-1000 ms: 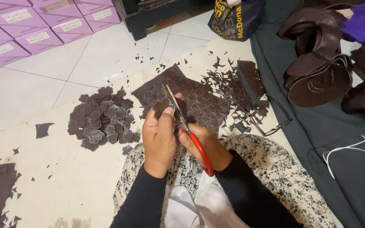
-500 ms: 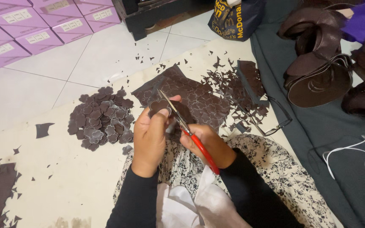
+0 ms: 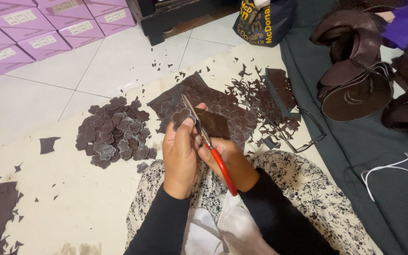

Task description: The person sits on the floor and uses red-handled scissors to cut flower-shaped pieces from a sheet of dark brown material. The cut pieces are placed in a growing pile to the left while offcuts accumulate nearby.

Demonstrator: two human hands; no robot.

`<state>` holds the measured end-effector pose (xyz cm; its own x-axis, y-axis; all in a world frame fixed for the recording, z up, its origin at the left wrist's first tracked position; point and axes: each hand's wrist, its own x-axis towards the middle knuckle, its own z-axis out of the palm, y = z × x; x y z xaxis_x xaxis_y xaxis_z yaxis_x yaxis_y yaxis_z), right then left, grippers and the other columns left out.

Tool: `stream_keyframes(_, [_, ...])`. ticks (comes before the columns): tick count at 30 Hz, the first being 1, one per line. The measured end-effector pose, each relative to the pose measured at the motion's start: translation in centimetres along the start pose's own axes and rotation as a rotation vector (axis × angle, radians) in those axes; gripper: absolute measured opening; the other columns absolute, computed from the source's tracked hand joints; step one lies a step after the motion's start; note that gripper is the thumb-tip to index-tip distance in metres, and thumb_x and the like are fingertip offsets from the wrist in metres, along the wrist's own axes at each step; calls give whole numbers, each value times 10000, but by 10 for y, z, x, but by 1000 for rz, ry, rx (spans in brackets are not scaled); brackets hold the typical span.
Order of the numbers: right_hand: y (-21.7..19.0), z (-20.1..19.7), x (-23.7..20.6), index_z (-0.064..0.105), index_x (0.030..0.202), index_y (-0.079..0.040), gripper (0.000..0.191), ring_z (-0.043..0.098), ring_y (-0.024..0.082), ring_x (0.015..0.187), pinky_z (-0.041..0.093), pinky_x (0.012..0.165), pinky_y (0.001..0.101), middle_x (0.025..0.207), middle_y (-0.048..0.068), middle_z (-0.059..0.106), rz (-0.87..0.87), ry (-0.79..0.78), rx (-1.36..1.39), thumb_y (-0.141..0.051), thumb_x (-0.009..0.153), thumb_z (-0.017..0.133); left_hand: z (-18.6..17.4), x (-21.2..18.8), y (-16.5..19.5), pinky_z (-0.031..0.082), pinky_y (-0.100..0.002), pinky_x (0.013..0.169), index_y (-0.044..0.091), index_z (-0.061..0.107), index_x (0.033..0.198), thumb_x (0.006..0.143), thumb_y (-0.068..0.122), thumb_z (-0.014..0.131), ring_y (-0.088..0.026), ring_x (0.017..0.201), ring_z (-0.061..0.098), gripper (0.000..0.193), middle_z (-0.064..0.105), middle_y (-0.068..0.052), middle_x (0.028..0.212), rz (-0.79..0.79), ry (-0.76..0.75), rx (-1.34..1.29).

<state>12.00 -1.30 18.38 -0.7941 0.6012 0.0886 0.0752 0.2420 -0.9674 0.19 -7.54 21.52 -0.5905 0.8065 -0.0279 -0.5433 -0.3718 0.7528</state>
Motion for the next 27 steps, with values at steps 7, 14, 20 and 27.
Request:
stream_keyframes(7, [-10,7,-2,670,937,-17,399,532,44,632,448,547,255,705,-31,617,-12,65,-31,-382,1050,557,8,0,-2,472,-203,644,2,648,1203,1015,139,467,-41,691,502,295,737,-41,1126,-15,94,-8])
stream_keyframes(14, [-10,3,-1,673,901,-31,350,473,65,568,415,515,268,613,-17,534,95,34,-74,-353,1013,594,-6,3,-2,436,-203,623,-36,648,1213,1058,84,463,-37,690,455,270,704,-145,1202,48,-7,-30])
stream_keyframes(20, [-3,-4,-3,600,788,-47,415,451,79,561,416,520,286,598,-26,501,56,-22,-135,-388,1022,572,-23,12,9,505,-242,697,-42,623,1161,1002,40,444,-70,757,525,253,697,-232,1260,-32,-42,-104])
stream_keyframes(27, [11,-3,-1,506,708,-86,501,413,72,467,343,424,262,572,-37,461,243,-96,120,-462,1039,501,-29,17,12,597,-464,953,-73,552,1086,980,71,409,-373,1145,695,229,673,-303,1206,-59,-49,-128])
